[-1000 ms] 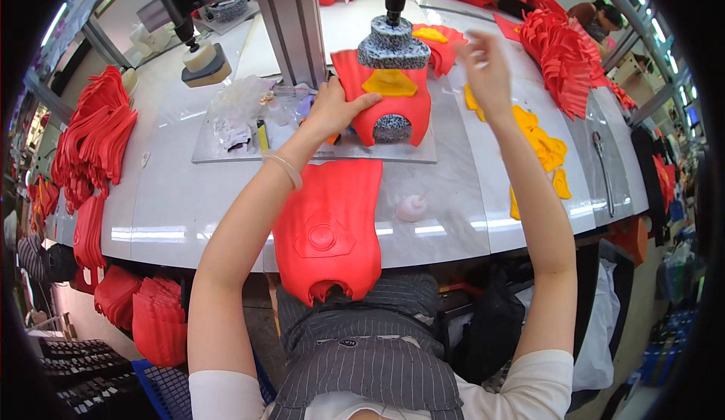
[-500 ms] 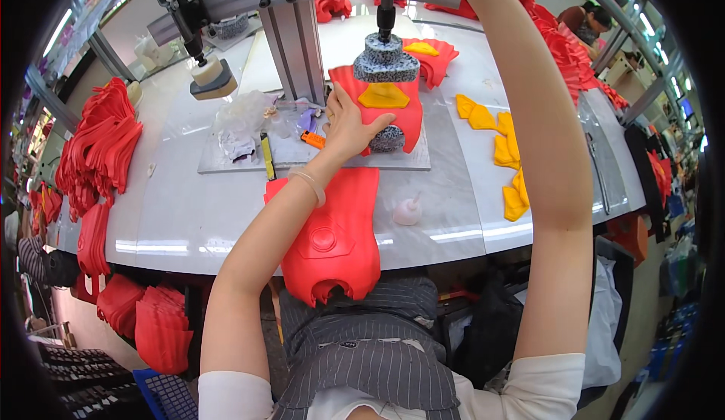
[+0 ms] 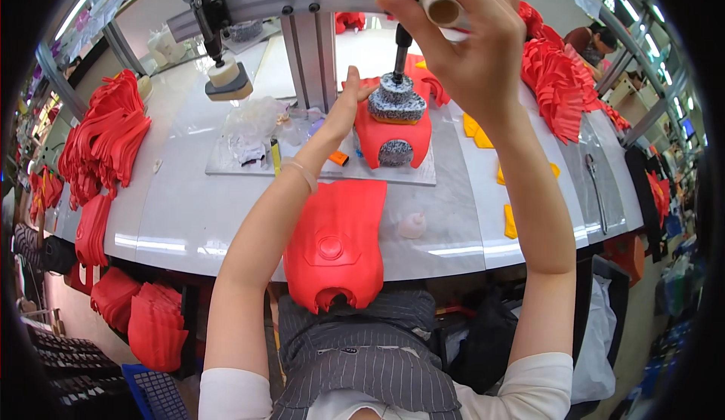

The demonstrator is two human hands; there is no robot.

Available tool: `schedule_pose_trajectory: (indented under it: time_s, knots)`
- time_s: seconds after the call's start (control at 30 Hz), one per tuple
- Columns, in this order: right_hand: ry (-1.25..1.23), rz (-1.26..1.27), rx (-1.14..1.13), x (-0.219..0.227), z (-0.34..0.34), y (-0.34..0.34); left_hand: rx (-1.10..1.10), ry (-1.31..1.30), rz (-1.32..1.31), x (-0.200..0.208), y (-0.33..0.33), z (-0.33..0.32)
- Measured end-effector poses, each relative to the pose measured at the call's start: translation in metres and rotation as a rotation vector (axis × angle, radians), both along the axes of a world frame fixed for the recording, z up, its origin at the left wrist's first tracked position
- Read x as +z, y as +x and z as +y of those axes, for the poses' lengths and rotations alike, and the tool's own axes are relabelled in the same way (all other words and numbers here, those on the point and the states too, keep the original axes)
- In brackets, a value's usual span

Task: The person glues yellow emblems onto red fabric pieces and presses them onto a mold using a manual press machine. The person also handles items from a nearby storage box and gathers additional fabric pieces to assemble and press.

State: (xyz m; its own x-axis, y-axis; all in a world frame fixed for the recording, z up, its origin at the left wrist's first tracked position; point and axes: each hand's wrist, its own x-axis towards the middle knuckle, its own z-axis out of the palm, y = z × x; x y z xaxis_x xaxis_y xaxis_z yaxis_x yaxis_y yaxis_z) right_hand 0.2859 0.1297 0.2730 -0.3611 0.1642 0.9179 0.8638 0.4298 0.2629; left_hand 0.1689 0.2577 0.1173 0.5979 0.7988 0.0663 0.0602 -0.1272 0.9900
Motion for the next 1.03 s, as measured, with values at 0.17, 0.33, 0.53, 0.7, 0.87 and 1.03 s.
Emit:
schedule_pose_trajectory:
  time_s: [0.17,0.33,0.53,0.7,0.87,1.03]
  knots:
    - [-0.089,-0.034,0.038,-0.095,0.030,0.022,-0.074,-0.001,-0.088,-0.005,0.000,-0.004]
    - [-0.333,0.107,0.206,-0.115,0.029,0.023,0.034,0.044,-0.095,-0.009,-0.061,-0.044]
    - [-0.304,0.107,-0.050,-0.132,-0.045,0.027,0.125,0.075,-0.017,-0.033,-0.170,-0.151]
    - [-1.263,0.798,0.229,-0.210,-0.124,0.040,0.286,0.410,0.326,-0.054,-0.201,-0.229]
    - [-1.343,0.868,0.349,-0.265,-0.133,0.004,0.416,0.227,0.263,-0.066,-0.200,-0.243]
    - [-1.177,1.315,0.535,-0.267,-0.128,-0.010,0.405,0.343,0.153,-0.050,-0.199,-0.246]
